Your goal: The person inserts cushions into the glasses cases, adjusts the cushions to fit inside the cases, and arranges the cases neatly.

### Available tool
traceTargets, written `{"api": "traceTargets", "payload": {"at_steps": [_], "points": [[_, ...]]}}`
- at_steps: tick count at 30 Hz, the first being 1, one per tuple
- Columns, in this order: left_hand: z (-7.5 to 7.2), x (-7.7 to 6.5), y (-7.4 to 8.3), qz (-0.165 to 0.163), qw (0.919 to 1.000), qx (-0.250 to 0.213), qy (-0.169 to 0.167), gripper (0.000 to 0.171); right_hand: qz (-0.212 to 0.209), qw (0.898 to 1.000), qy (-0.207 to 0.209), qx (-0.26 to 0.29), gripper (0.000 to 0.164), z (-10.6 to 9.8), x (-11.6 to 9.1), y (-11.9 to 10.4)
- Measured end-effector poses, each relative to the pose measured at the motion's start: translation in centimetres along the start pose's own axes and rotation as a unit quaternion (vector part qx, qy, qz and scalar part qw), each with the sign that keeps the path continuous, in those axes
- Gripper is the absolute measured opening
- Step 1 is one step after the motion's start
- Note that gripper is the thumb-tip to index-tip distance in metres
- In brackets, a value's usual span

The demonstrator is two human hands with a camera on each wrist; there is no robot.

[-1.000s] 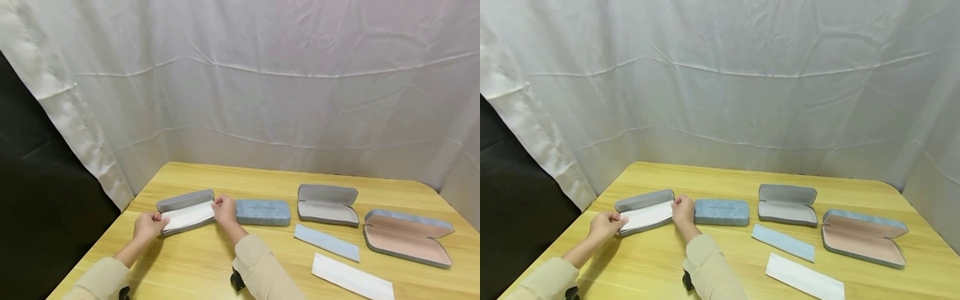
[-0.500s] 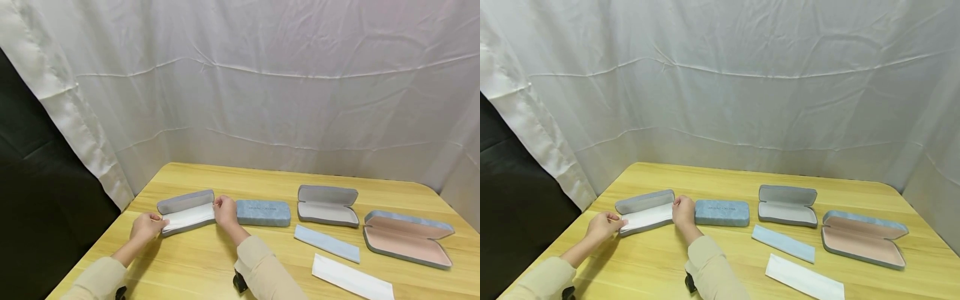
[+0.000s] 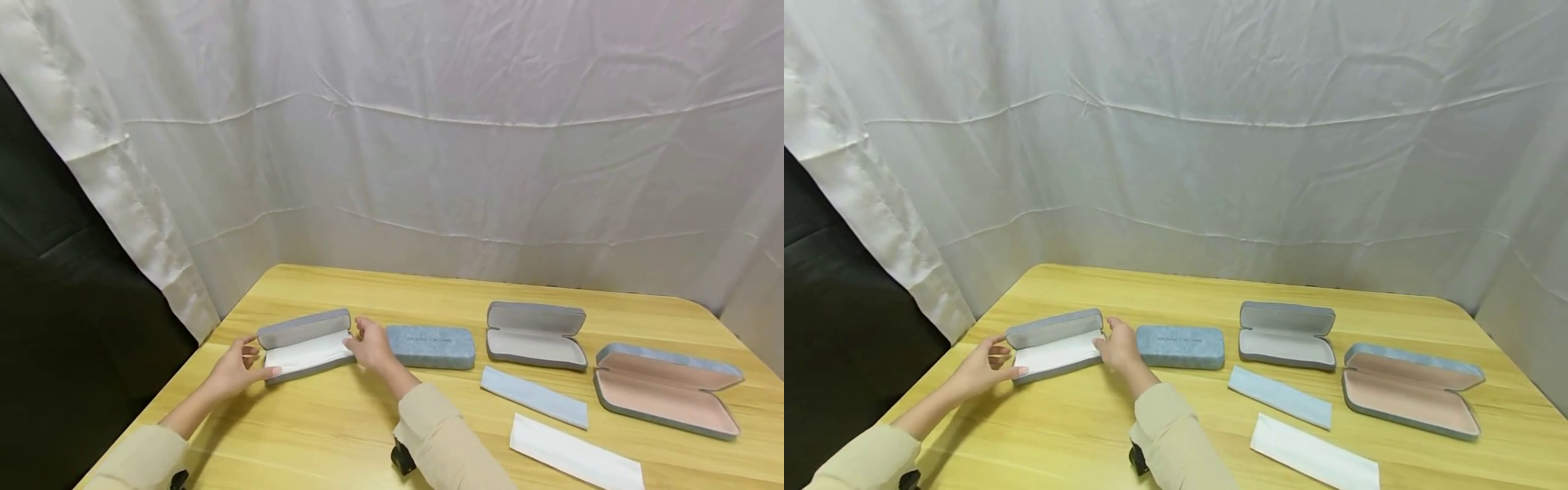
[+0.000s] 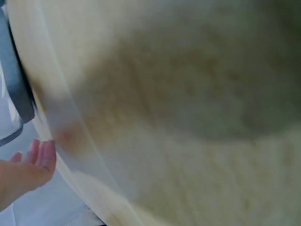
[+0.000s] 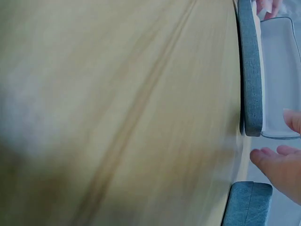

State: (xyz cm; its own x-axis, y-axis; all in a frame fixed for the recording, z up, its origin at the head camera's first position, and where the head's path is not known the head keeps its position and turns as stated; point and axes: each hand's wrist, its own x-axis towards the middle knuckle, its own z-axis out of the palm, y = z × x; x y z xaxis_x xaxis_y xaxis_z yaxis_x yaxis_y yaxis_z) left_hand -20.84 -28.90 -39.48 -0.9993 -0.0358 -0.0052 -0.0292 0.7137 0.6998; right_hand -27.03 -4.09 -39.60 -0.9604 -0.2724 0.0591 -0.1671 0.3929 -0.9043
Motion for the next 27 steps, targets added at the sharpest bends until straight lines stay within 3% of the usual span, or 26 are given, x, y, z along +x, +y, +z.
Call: {"api": "traceTargets", "payload": {"at_steps": [9, 27], "points": [[0.9, -0.2, -0.4, 0.045, 0.999, 0.009, -0.002, 0.1, -0.005, 1.0, -0.021, 0.021, 0.052, 0.0, -0.1, 0.5], [1.5, -0.6, 0.4, 0.033, 0.9993, 0.017, 0.01, 0.095, -0.007, 0.998, -0.049, 0.033, 0.049, -0.5, -1.1, 0.6]]}}
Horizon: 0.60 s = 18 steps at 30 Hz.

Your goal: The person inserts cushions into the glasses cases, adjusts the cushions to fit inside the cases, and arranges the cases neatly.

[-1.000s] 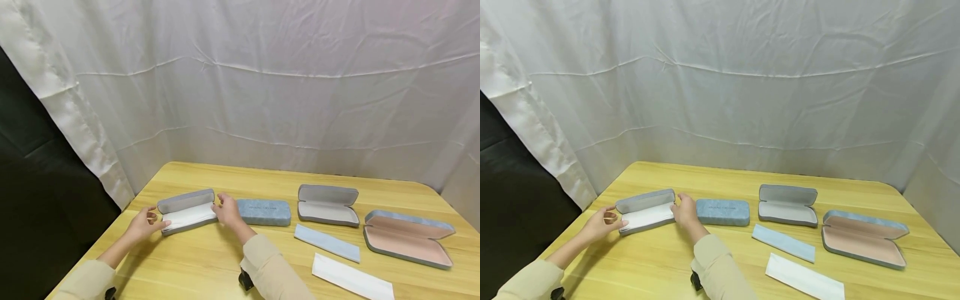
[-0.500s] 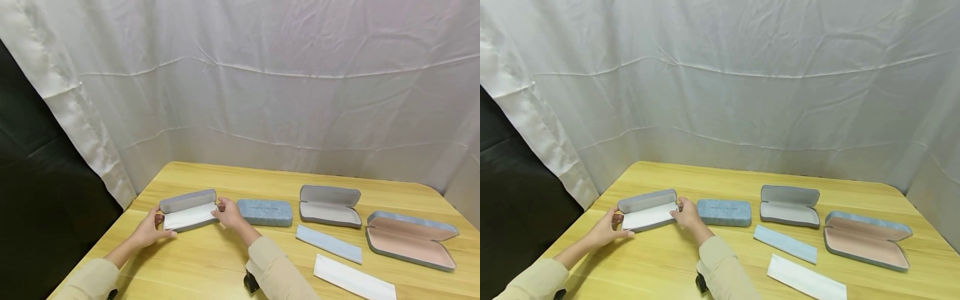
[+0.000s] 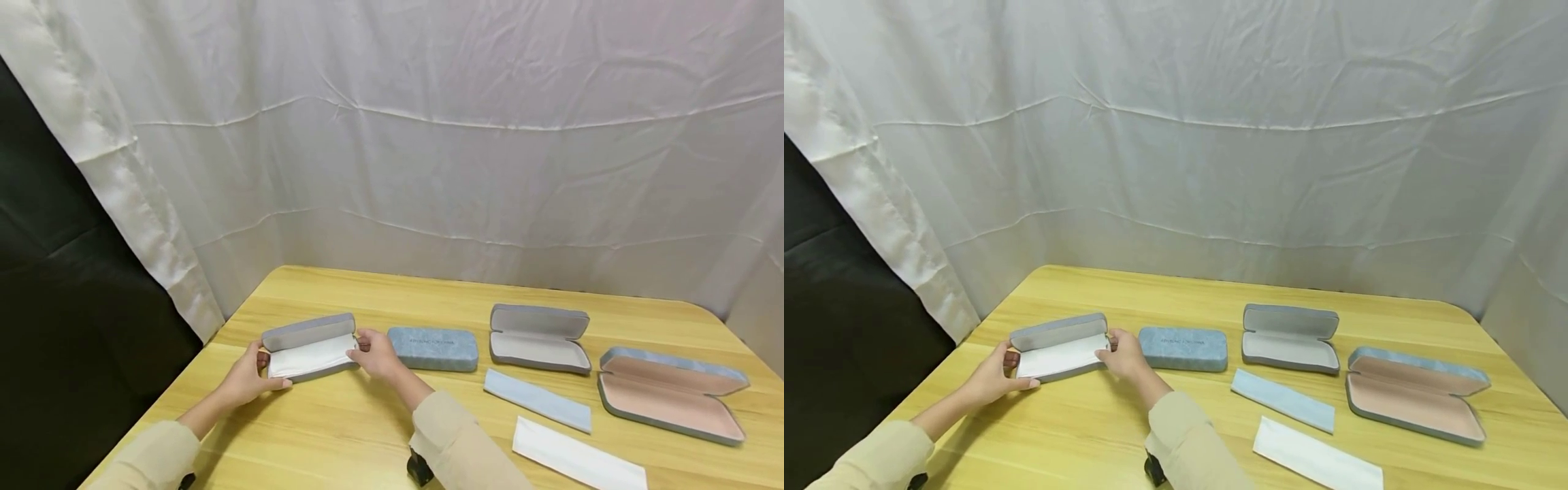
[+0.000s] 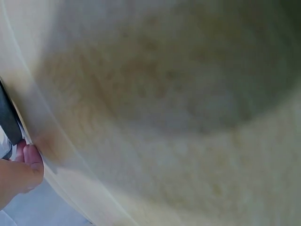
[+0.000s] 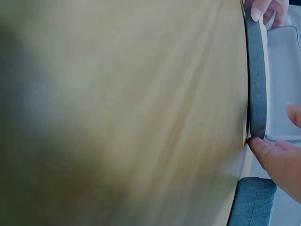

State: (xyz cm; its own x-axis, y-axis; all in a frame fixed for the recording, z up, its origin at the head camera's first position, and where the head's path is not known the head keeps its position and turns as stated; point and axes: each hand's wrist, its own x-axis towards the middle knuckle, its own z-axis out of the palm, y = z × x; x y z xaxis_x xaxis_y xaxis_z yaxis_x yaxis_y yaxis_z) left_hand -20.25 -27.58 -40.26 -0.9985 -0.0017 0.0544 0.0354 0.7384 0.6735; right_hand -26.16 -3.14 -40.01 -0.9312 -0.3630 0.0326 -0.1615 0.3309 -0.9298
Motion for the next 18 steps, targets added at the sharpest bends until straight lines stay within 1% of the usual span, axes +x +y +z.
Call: {"api": "traceTargets", "payload": {"at_steps": [5, 11, 18], "points": [[0.2, -0.1, 0.0, 0.003, 1.0, -0.001, 0.003, 0.094, -0.005, 1.0, 0.001, 0.002, 0.047, 0.0, -0.7, 0.1], [0.4, -0.4, -0.1, 0.013, 0.9999, 0.001, 0.005, 0.089, -0.006, 1.0, -0.001, -0.014, 0.048, -0.5, -1.3, -0.1], [0.6, -0.8, -0.1, 0.025, 0.9997, 0.001, 0.004, 0.088, -0.008, 1.0, -0.008, -0.022, 0.047, -0.8, -2.0, -0.2]]}}
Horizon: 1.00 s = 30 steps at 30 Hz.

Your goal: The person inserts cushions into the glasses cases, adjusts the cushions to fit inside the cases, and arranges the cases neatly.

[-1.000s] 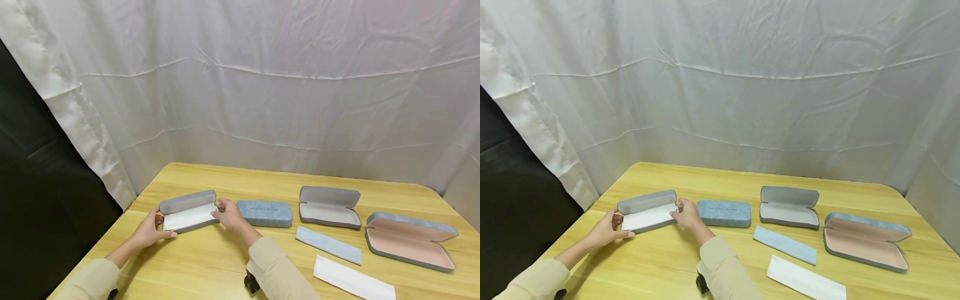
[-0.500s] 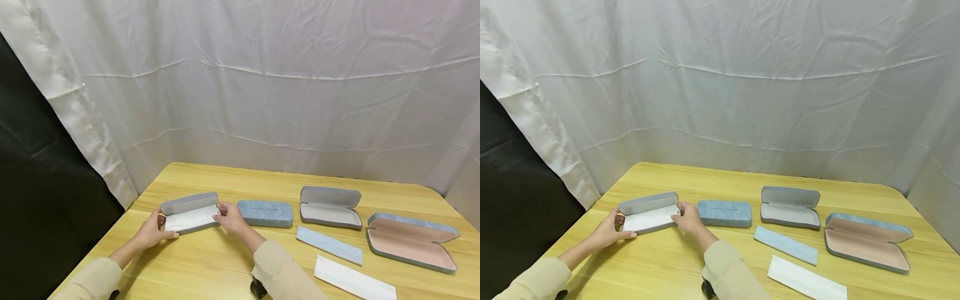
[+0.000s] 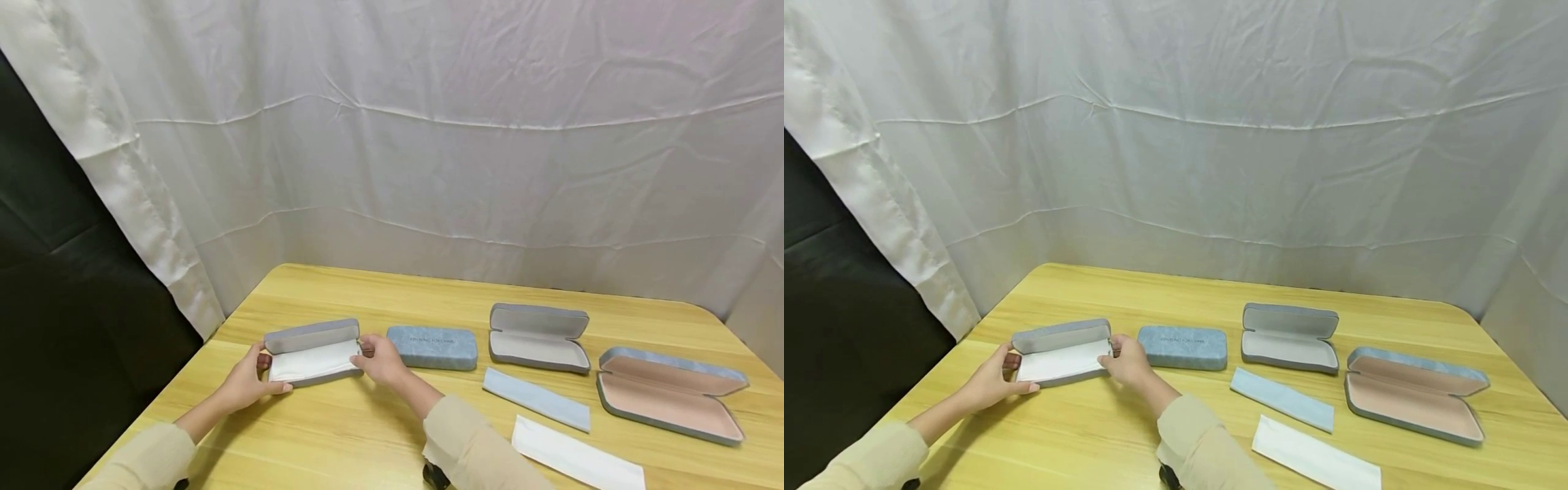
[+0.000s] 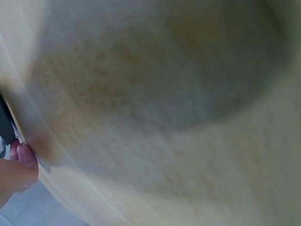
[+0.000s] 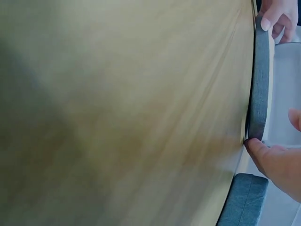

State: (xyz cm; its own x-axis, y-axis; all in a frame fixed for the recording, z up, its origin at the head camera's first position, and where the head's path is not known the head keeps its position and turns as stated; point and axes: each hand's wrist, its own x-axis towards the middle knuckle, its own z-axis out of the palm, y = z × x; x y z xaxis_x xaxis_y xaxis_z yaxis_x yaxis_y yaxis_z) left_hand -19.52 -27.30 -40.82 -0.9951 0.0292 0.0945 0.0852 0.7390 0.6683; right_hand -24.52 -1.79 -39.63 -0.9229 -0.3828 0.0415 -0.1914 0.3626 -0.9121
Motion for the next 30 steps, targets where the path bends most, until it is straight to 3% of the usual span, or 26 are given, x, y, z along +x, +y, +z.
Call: {"api": "traceTargets", "payload": {"at_steps": [8, 14, 23, 30], "points": [[-0.2, -0.2, -0.2, 0.011, 0.9999, -0.008, -0.003, 0.091, 0.008, 1.0, -0.004, 0.01, 0.048, 0.2, -0.6, -0.1], [-0.3, -0.1, -0.4, 0.019, 0.9995, -0.012, -0.021, 0.092, 0.023, 0.999, 0.016, 0.02, 0.049, 0.2, -0.6, -0.7], [-0.4, 0.2, -0.9, 0.024, 0.999, -0.022, -0.032, 0.092, 0.001, 0.999, 0.012, 0.037, 0.057, -0.3, 0.2, -1.6], [-0.5, 0.4, -1.3, 0.027, 0.9988, -0.023, -0.033, 0.089, 0.026, 0.999, 0.013, 0.033, 0.057, -0.3, 1.5, -1.8]]}}
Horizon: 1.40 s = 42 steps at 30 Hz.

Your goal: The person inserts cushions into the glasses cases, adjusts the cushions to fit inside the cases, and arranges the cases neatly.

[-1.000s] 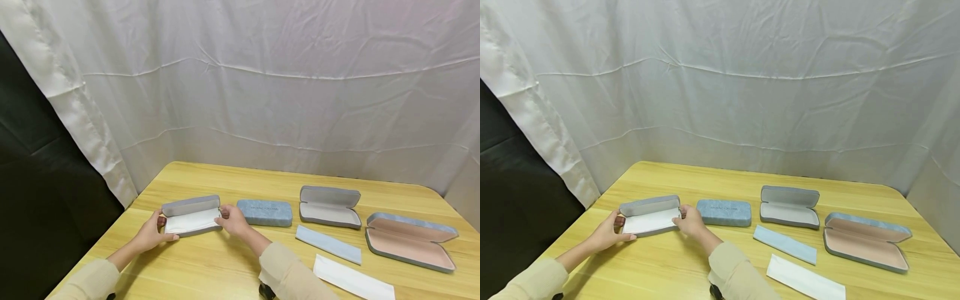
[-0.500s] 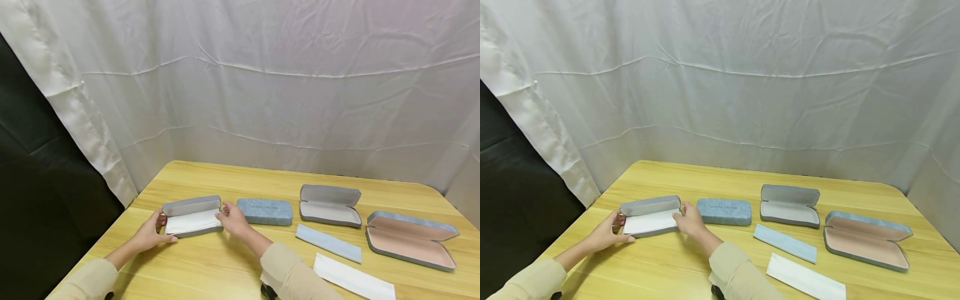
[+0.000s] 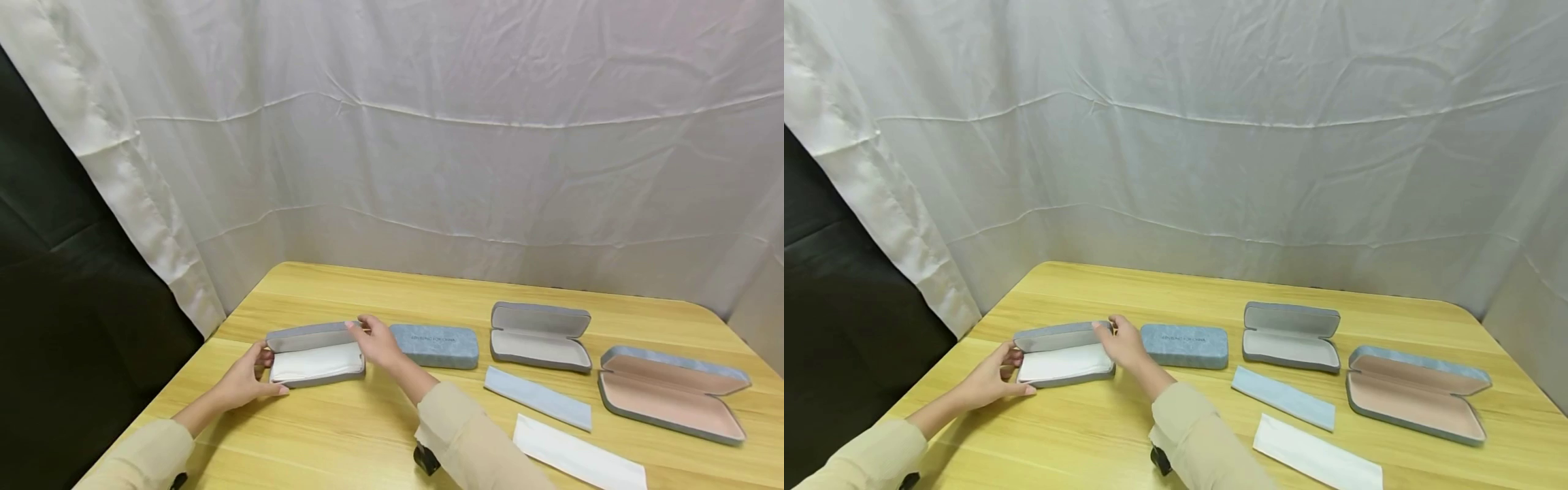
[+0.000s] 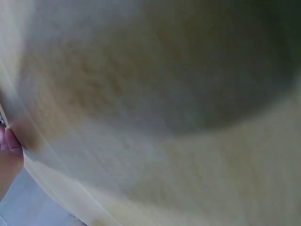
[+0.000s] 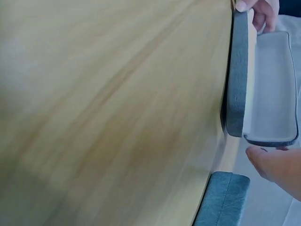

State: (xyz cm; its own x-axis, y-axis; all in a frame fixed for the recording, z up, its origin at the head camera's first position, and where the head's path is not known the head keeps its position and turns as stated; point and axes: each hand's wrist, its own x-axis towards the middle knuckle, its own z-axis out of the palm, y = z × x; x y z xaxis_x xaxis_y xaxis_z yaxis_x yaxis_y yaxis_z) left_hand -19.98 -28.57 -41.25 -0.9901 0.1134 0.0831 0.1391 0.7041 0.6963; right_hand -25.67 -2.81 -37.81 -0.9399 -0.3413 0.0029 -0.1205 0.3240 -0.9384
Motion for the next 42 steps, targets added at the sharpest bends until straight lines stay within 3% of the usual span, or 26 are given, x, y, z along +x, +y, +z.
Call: {"api": "traceTargets", "payload": {"at_steps": [8, 19, 27, 36, 42], "points": [[-0.1, 0.2, -0.2, 0.008, 0.9999, -0.014, -0.005, 0.086, 0.039, 0.999, -0.021, 0.005, 0.048, 0.1, 0.9, 0.4], [0.0, 0.2, -0.2, 0.007, 0.9997, -0.023, -0.01, 0.084, 0.061, 0.998, -0.019, 0.009, 0.048, 0.1, 1.2, 0.5], [0.1, 0.3, -0.1, 0.002, 0.9997, -0.023, -0.003, 0.087, 0.075, 0.997, -0.02, 0.0, 0.036, 0.0, 1.4, 0.5], [0.0, 0.4, -0.2, 0.002, 0.9999, -0.007, 0.013, 0.085, 0.072, 0.995, -0.072, 0.02, 0.055, -0.4, 1.0, 0.3], [-0.1, 0.4, -0.2, 0.013, 0.9998, -0.004, 0.016, 0.084, 0.05, 0.994, -0.097, 0.017, 0.053, -0.7, 0.6, 0.1]]}}
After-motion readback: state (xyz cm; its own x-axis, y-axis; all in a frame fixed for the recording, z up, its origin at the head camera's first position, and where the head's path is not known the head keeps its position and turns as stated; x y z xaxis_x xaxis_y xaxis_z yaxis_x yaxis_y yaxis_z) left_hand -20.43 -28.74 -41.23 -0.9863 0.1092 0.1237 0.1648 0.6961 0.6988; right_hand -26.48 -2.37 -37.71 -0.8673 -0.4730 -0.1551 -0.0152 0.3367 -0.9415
